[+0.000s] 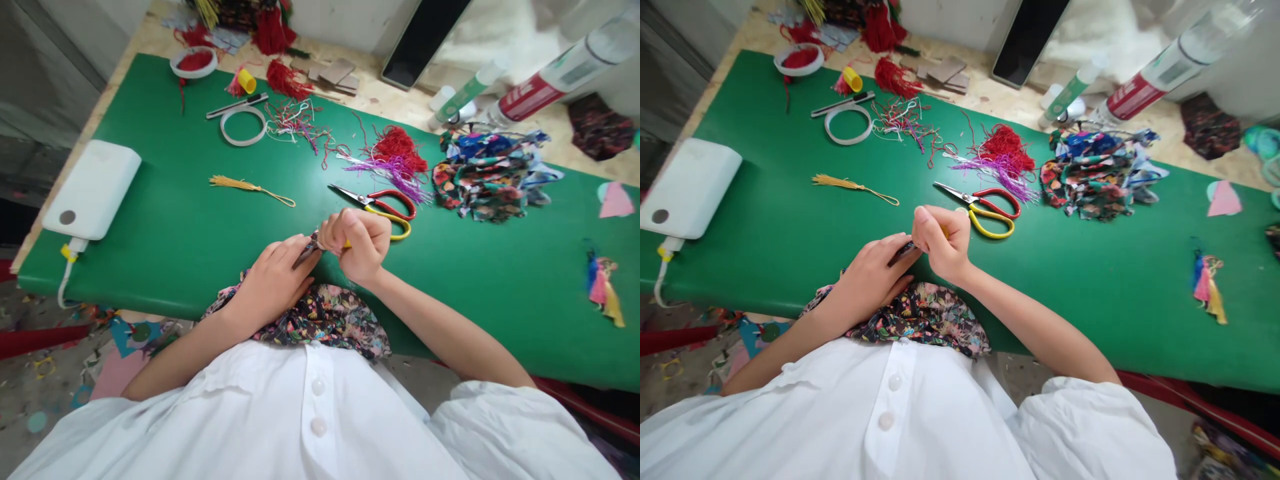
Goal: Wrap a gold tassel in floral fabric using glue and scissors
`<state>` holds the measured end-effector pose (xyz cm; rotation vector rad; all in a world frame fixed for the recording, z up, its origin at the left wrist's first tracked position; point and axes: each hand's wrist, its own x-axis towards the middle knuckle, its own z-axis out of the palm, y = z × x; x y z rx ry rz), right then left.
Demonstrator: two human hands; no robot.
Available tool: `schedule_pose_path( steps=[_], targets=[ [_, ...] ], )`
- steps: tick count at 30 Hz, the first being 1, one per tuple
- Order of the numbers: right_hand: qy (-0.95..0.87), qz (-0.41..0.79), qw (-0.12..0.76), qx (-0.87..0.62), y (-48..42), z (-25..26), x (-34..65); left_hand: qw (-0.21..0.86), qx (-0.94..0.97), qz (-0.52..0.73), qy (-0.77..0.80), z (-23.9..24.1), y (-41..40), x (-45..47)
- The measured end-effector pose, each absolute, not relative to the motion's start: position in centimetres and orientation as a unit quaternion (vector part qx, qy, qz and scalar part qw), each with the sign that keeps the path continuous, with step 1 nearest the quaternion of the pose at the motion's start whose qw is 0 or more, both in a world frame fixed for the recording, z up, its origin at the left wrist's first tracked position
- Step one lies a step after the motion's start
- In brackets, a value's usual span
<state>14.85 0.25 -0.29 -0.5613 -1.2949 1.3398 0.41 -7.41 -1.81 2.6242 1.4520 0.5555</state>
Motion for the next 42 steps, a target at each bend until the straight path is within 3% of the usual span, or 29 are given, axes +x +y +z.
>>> schedule_pose_path(
  steps=[11, 24, 30, 42],
  targets=[
    [-0.571, 0.568, 0.536, -0.251, 0.5, -0.7, 14.8, -0.019, 0.843, 0.271, 0.463, -2.4, -8.3, 0.2],
    [-0.523, 0.653, 0.491, -0.243, 0.8, -0.4, 14.0, 0.033, 0.836, 0.259, 0.482, -1.9, -8.0, 0.3],
    [-0.404, 0.669, 0.572, -0.249, 4.0, -1.1, 17.2, 0.026, 0.851, 0.234, 0.469, -1.4, -8.0, 0.0],
    [-0.583, 0.598, 0.516, -0.19, 1.2, 0.6, 15.9, 0.007, 0.846, 0.265, 0.461, -1.6, -7.9, 0.1]
  ],
)
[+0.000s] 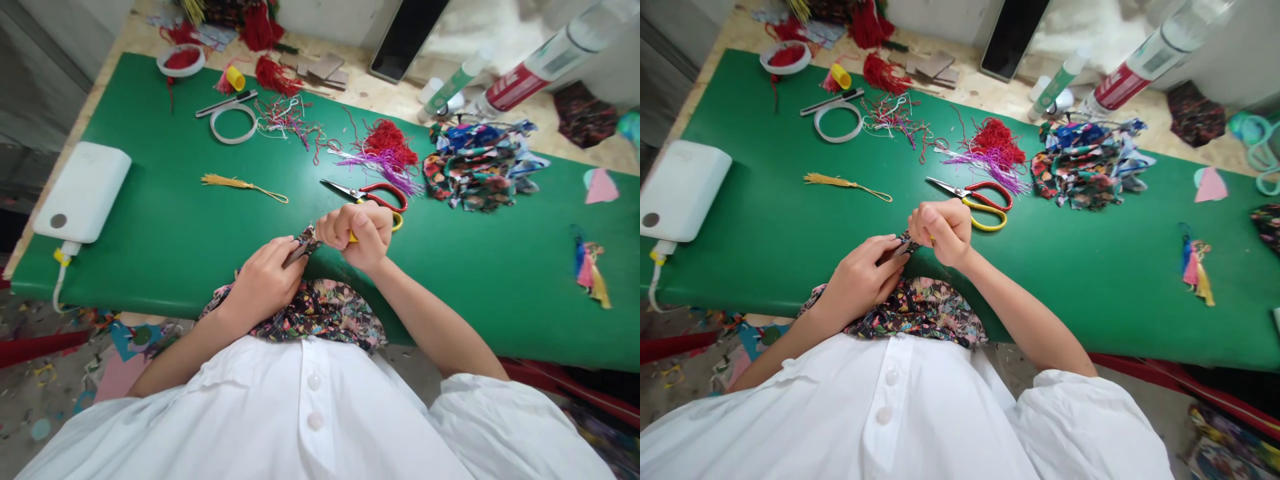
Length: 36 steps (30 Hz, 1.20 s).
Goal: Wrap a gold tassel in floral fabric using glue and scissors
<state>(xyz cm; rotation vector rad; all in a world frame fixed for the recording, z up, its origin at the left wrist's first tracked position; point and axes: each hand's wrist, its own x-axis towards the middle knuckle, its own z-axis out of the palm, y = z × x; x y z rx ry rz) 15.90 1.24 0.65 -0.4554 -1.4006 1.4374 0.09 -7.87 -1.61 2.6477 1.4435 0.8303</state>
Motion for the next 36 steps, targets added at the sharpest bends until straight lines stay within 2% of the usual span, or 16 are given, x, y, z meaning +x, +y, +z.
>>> schedule_pose_path(
  steps=[4, 14, 20, 27, 36],
  targets=[
    [-0.579, 0.599, 0.522, -0.183, 1.0, 0.2, 15.7, 0.019, 0.845, 0.264, 0.465, -1.7, -7.9, 0.1],
    [-0.52, 0.544, 0.597, -0.279, 1.9, -0.4, 14.9, 0.012, 0.849, 0.256, 0.462, -1.6, -7.8, 0.1],
    [-0.543, 0.577, 0.544, -0.278, 2.0, -0.8, 14.7, 0.019, 0.845, 0.256, 0.469, -1.7, -7.8, 0.2],
    [-0.634, 0.546, 0.484, -0.256, 1.7, -0.9, 14.1, 0.022, 0.838, 0.275, 0.471, -1.9, -7.8, 0.1],
    [-0.575, 0.694, 0.394, -0.18, 3.8, 0.2, 14.1, 0.02, 0.843, 0.253, 0.473, -1.5, -7.8, 0.2]
  ],
)
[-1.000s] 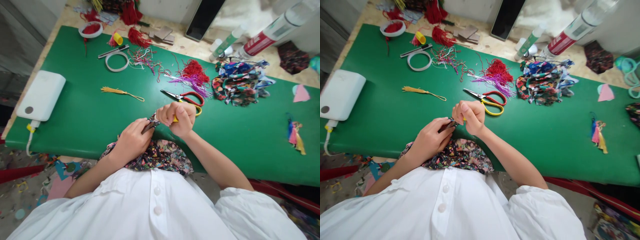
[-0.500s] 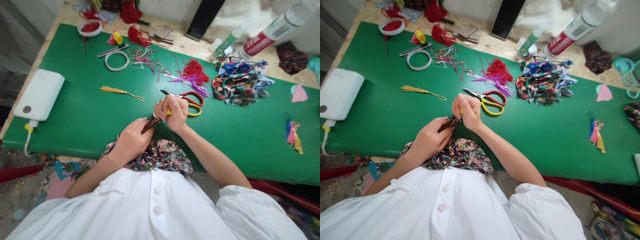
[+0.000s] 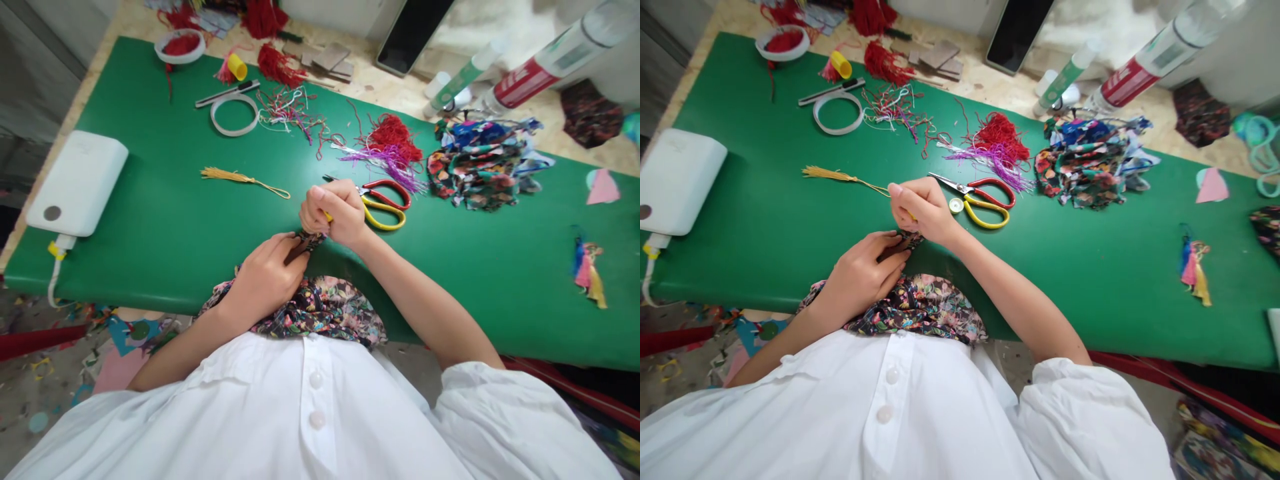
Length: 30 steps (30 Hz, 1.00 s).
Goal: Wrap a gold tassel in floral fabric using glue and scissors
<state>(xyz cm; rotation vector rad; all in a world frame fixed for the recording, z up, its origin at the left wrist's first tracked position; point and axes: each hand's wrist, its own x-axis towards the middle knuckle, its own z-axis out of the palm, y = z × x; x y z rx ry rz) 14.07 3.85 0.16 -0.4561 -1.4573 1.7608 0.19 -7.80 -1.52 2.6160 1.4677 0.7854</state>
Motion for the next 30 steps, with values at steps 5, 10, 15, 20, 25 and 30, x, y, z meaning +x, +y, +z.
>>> schedule_pose_path(
  steps=[5, 10, 15, 20, 25, 30],
  targets=[
    [-0.479, 0.749, 0.438, -0.133, 5.4, -0.1, 16.5, 0.018, 0.852, 0.233, 0.469, -1.2, -7.9, 0.1],
    [-0.485, 0.72, 0.48, -0.129, 5.0, 1.2, 18.0, 0.014, 0.85, 0.248, 0.464, -1.3, -7.8, 0.0],
    [-0.489, 0.714, 0.489, -0.113, 3.2, 1.2, 16.3, 0.013, 0.846, 0.257, 0.466, -1.4, -7.7, 0.1],
    [-0.547, 0.665, 0.49, -0.133, 1.4, 0.5, 14.8, 0.031, 0.84, 0.265, 0.473, -1.6, -7.6, 0.1],
    [-0.556, 0.637, 0.505, -0.172, 1.6, -0.1, 14.9, 0.029, 0.84, 0.265, 0.473, -1.7, -7.7, 0.1],
    [-0.565, 0.609, 0.519, -0.202, 1.9, -0.3, 15.0, 0.021, 0.841, 0.267, 0.471, -1.8, -7.7, 0.1]
  ],
)
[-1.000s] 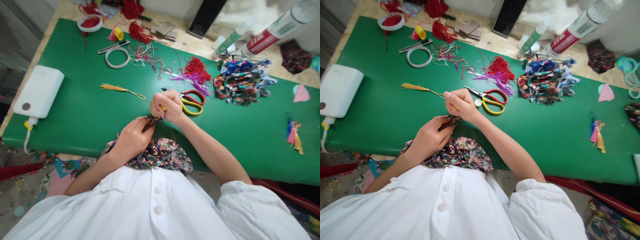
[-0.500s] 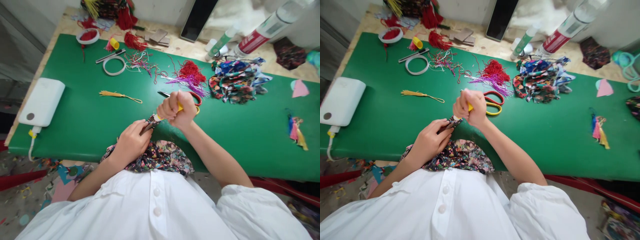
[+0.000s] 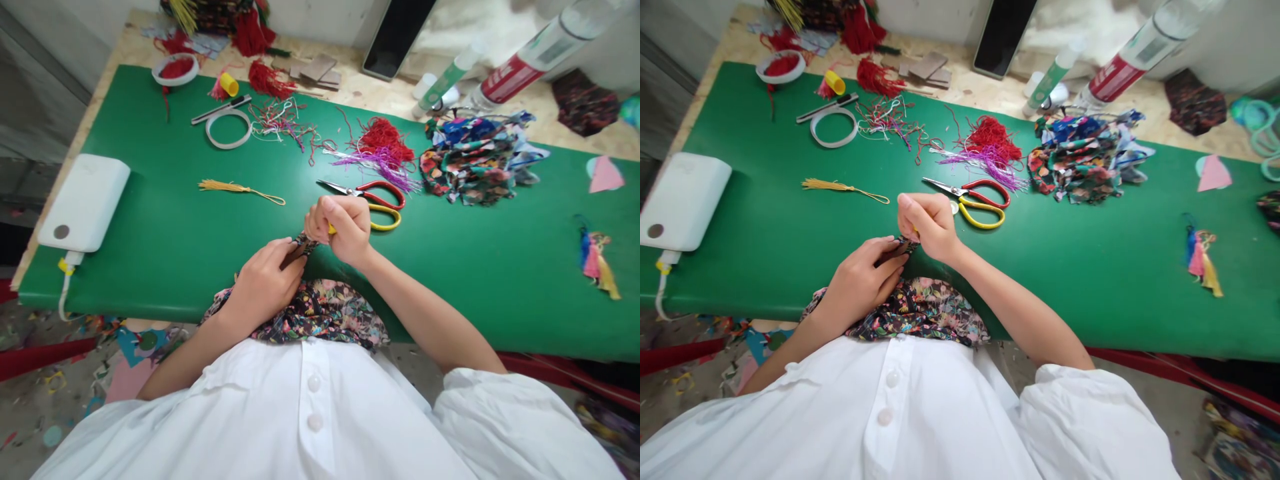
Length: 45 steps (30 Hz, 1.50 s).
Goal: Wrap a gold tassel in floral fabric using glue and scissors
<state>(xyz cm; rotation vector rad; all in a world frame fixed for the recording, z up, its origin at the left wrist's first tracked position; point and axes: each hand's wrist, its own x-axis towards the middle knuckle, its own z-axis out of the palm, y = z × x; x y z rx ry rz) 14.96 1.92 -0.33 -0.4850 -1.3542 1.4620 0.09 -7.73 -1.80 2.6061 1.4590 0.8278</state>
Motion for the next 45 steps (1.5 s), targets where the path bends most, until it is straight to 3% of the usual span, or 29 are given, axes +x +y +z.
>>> schedule_pose_path(
  steps=[10, 24, 36, 45],
  targets=[
    [-0.551, 0.617, 0.514, -0.226, 2.5, -0.3, 14.5, 0.028, 0.841, 0.267, 0.469, -1.7, -7.8, 0.1],
    [-0.634, 0.634, 0.417, -0.15, 3.1, -0.4, 15.1, 0.021, 0.84, 0.27, 0.47, -1.7, -7.8, 0.2],
    [-0.592, 0.688, 0.391, -0.15, 3.0, -0.2, 14.5, 0.033, 0.838, 0.265, 0.476, -1.8, -7.8, 0.1],
    [-0.458, 0.723, 0.48, -0.191, 4.4, 0.1, 15.7, 0.04, 0.849, 0.236, 0.471, -1.3, -7.8, 0.0]
  ],
)
